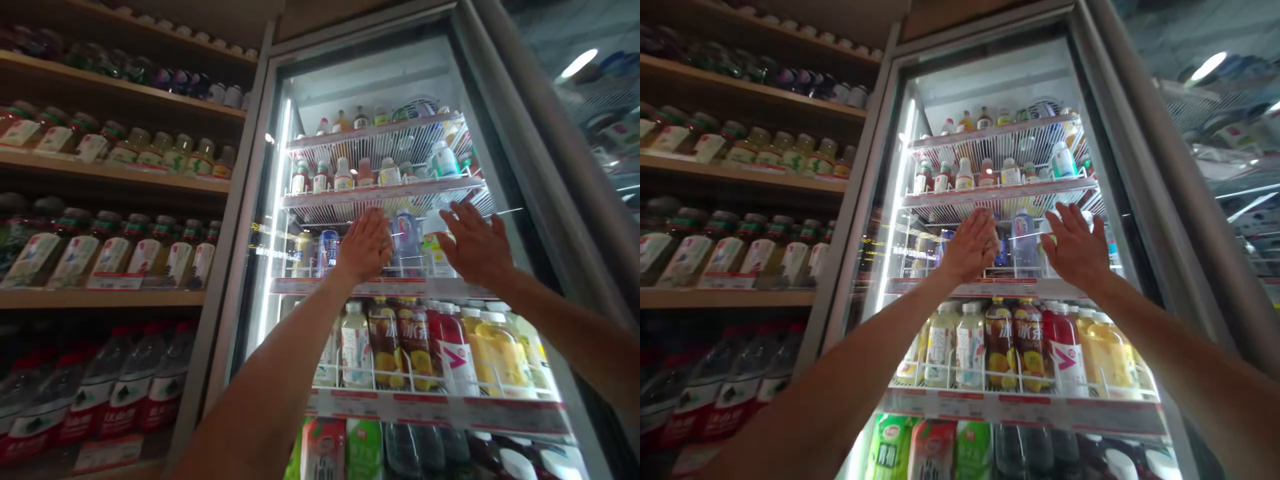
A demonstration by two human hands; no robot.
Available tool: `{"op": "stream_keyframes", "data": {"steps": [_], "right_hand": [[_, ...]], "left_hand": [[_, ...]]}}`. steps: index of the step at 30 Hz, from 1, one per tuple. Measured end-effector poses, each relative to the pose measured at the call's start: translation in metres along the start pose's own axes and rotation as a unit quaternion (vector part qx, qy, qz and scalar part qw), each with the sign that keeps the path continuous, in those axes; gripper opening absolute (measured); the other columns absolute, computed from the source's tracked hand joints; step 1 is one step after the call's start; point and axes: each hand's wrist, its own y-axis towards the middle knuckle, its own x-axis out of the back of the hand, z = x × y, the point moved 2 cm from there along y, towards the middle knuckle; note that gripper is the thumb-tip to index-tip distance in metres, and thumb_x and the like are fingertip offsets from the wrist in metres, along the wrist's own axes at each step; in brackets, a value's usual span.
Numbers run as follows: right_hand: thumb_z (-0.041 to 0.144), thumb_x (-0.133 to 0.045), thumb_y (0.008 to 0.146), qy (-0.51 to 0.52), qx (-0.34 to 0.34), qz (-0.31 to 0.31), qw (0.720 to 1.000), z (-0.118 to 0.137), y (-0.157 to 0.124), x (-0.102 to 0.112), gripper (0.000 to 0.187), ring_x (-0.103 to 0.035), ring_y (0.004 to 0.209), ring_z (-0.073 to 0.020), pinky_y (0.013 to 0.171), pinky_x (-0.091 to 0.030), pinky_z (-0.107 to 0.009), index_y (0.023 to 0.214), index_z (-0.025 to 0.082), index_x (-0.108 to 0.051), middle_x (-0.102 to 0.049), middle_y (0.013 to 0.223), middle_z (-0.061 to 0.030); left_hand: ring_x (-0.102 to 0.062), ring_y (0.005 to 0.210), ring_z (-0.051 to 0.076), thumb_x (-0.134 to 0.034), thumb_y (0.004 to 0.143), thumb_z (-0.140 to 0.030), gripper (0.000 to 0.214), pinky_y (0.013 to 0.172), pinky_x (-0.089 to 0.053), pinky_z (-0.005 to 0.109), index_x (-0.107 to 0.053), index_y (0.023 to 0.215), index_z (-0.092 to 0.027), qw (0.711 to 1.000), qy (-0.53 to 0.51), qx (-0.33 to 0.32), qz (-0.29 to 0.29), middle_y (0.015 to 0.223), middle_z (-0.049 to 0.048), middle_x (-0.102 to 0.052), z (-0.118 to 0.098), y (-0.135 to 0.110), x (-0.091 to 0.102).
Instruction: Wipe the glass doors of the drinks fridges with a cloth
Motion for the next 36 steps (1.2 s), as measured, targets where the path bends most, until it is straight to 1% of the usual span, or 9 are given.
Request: {"op": "stream_keyframes", "data": {"steps": [7, 9, 15, 18, 22, 24, 28, 30, 36], "right_hand": [[0.042, -0.025, 0.093, -0.002, 0.006, -0.017, 1.0, -0.015, -0.018, -0.002, 0.054, -0.034, 0.134, -0.0279, 0.107, -0.026, -0.054, 0.135, 0.012, -0.042, -0.039, 0.145, -0.0144], [0.042, -0.023, 0.093, 0.016, 0.005, -0.033, 0.999, -0.012, -0.021, -0.001, 0.056, -0.033, 0.135, -0.027, 0.107, -0.026, -0.052, 0.137, 0.012, -0.038, -0.037, 0.145, -0.0148], [0.035, -0.02, 0.093, 0.06, -0.035, -0.057, 0.996, -0.023, -0.019, -0.001, 0.052, -0.039, 0.132, -0.0263, 0.105, -0.031, -0.049, 0.134, 0.013, -0.044, -0.046, 0.14, -0.0144], [0.035, -0.025, 0.093, 0.041, 0.004, -0.051, 0.998, -0.034, -0.024, 0.0, 0.049, -0.04, 0.131, -0.0272, 0.105, -0.03, -0.051, 0.133, 0.015, -0.046, -0.047, 0.139, -0.0127], [0.037, -0.027, 0.093, 0.003, 0.019, -0.039, 0.999, -0.04, -0.034, 0.0, 0.05, -0.037, 0.133, -0.0284, 0.106, -0.029, -0.053, 0.134, 0.014, -0.044, -0.043, 0.142, -0.0132], [0.039, -0.027, 0.093, -0.004, 0.013, -0.035, 0.999, -0.038, -0.037, 0.0, 0.053, -0.035, 0.134, -0.0297, 0.105, -0.029, -0.053, 0.135, 0.012, -0.043, -0.04, 0.144, -0.0151], [0.038, -0.026, 0.093, -0.002, 0.008, -0.032, 0.999, -0.035, -0.037, 0.0, 0.053, -0.035, 0.133, -0.03, 0.105, -0.03, -0.054, 0.135, 0.012, -0.042, -0.04, 0.144, -0.0153], [0.037, -0.025, 0.093, -0.004, 0.007, -0.031, 1.0, -0.037, -0.037, 0.001, 0.052, -0.036, 0.133, -0.0293, 0.104, -0.03, -0.053, 0.134, 0.012, -0.043, -0.041, 0.143, -0.0149], [0.039, -0.026, 0.093, -0.01, -0.005, -0.027, 1.0, -0.033, -0.038, 0.0, 0.052, -0.034, 0.134, -0.0285, 0.105, -0.029, -0.054, 0.136, 0.013, -0.041, -0.039, 0.144, -0.0141]], "left_hand": [[-0.026, 0.137, 0.033, -0.039, 0.082, -0.024, 0.053, 0.114, -0.018, 0.053, -0.041, 0.127, 0.002, 0.935, 0.095, 0.318, -0.127, 0.14, 0.0248, -0.038, 0.104, -0.017, 0.059], [-0.023, 0.138, 0.034, -0.036, 0.083, -0.024, 0.053, 0.113, -0.019, 0.055, -0.039, 0.129, 0.002, 0.942, 0.089, 0.305, -0.111, 0.142, 0.0253, -0.035, 0.076, -0.004, 0.043], [-0.021, 0.14, 0.023, -0.036, 0.087, -0.033, 0.051, 0.113, -0.025, 0.041, -0.041, 0.133, -0.012, 0.999, 0.037, 0.013, 0.015, 0.148, 0.01, -0.034, -0.058, 0.043, -0.024], [-0.026, 0.138, 0.022, -0.039, 0.084, -0.032, 0.052, 0.112, -0.026, 0.04, -0.042, 0.132, -0.014, 0.998, 0.035, 0.028, 0.032, 0.146, 0.0094, -0.038, -0.022, 0.035, -0.004], [-0.025, 0.138, 0.03, -0.035, 0.084, -0.024, 0.053, 0.113, -0.022, 0.051, -0.039, 0.132, -0.002, 0.959, 0.069, 0.268, -0.065, 0.144, 0.02, -0.036, 0.041, 0.024, 0.028], [-0.024, 0.138, 0.029, -0.032, 0.085, -0.024, 0.052, 0.113, -0.023, 0.05, -0.041, 0.132, -0.002, 0.959, 0.069, 0.269, -0.06, 0.145, 0.0193, -0.035, 0.019, 0.03, 0.019], [-0.021, 0.14, 0.024, -0.035, 0.087, -0.029, 0.051, 0.113, -0.025, 0.042, -0.042, 0.133, -0.01, 0.998, 0.032, -0.016, 0.046, 0.147, 0.0099, -0.035, -0.074, 0.049, -0.024], [-0.021, 0.14, 0.023, -0.035, 0.087, -0.032, 0.051, 0.113, -0.025, 0.041, -0.041, 0.134, -0.012, 0.995, 0.025, -0.069, 0.063, 0.148, 0.0083, -0.034, -0.082, 0.05, -0.029], [-0.024, 0.139, 0.028, -0.037, 0.084, -0.029, 0.055, 0.113, -0.022, 0.049, -0.038, 0.134, -0.006, 0.98, 0.049, 0.183, -0.063, 0.145, 0.0169, -0.036, 0.019, 0.016, 0.012]]}}
